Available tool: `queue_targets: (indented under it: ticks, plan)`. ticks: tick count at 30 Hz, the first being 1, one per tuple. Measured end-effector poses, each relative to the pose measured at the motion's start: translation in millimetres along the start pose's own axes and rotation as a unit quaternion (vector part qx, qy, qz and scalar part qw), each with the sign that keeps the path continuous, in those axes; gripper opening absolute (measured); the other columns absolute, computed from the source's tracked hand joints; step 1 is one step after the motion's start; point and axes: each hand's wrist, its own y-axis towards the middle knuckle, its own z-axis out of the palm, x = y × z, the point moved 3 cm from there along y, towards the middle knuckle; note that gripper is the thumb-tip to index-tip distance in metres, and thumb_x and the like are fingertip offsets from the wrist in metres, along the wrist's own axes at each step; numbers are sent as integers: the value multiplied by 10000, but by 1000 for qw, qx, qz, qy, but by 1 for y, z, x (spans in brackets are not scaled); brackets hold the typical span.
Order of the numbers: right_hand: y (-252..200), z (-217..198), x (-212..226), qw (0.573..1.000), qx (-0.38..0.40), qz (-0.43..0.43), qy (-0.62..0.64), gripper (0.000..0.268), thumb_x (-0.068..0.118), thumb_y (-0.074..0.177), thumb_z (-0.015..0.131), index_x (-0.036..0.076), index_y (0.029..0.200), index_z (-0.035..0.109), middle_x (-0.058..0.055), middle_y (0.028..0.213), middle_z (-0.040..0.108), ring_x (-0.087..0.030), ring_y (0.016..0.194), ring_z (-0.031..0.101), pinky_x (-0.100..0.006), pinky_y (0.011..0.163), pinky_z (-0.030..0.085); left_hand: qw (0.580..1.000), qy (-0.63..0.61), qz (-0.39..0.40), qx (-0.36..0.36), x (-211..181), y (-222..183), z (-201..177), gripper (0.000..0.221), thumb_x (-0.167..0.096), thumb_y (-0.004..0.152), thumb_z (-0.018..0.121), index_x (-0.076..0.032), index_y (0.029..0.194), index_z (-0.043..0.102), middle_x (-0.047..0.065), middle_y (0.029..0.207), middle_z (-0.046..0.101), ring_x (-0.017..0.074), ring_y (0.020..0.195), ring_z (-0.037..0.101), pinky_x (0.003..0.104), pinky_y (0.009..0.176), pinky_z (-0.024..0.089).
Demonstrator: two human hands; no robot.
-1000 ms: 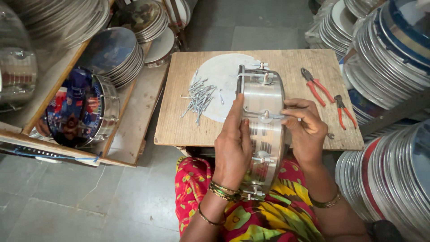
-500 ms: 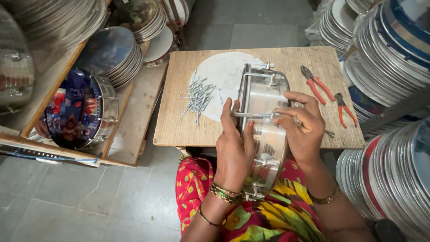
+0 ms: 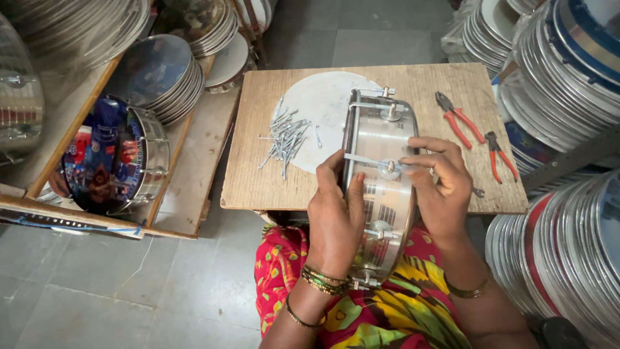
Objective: The person assembles a drum by placing a metal rim onto a shell and then inserting and tightening several bolts using a wrench and a pair of pliers.
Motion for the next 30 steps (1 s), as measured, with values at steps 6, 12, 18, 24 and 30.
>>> queue_targets:
  ticks: [6, 12, 18, 24, 30]
  plan:
    - [-3, -5, 5, 997, 18, 5, 79, 192, 134, 1056, 608, 4, 1197, 622, -154, 1381, 590, -229, 1295, 572, -365, 1136, 466, 999, 24, -24, 3, 0, -2, 0, 441, -129, 1021, 593, 20, 1406, 439, 287, 1020, 712, 434, 903, 728, 459, 727, 569]
    - [-3, 0, 13, 998, 48, -18, 39, 245, 91, 989, 638, 11, 1212, 572, -199, 1512, 459, -292, 1429, 478, -424, 1225, 398, 999, 24, 39, -18, 1, -5, 1, 436, -85, 1029, 593, 42, 1408, 421, 318, 1183, 676, 455, 1048, 703, 456, 810, 577]
    - [16, 3, -2, 989, 15, 92, 115, 282, 87, 1001, 622, 31, 1268, 549, -199, 1589, 418, -304, 1486, 424, -450, 1163, 411, 1000, 18, 10, 14, -2, -11, 0, 445, -83, 1019, 591, 37, 1415, 425, 303, 1169, 686, 444, 1050, 712, 453, 812, 580]
    - [-1, 2, 14, 998, 47, -2, 45, 384, 90, 1000, 626, 25, 1350, 483, -197, 1591, 426, -291, 1541, 391, -440, 1317, 284, 1000, 18, 18, 4, 1, -10, -1, 435, -78, 1024, 582, 42, 1406, 414, 313, 1243, 664, 451, 1084, 704, 453, 819, 580]
    - [7, 5, -2, 987, 28, 72, 141, 433, 78, 1025, 604, 17, 1417, 432, -228, 1669, 340, -312, 1558, 344, -456, 1311, 250, 999, 24, 37, -2, -2, -11, 0, 438, -67, 1022, 586, 49, 1408, 415, 323, 1251, 656, 468, 1101, 688, 460, 840, 576]
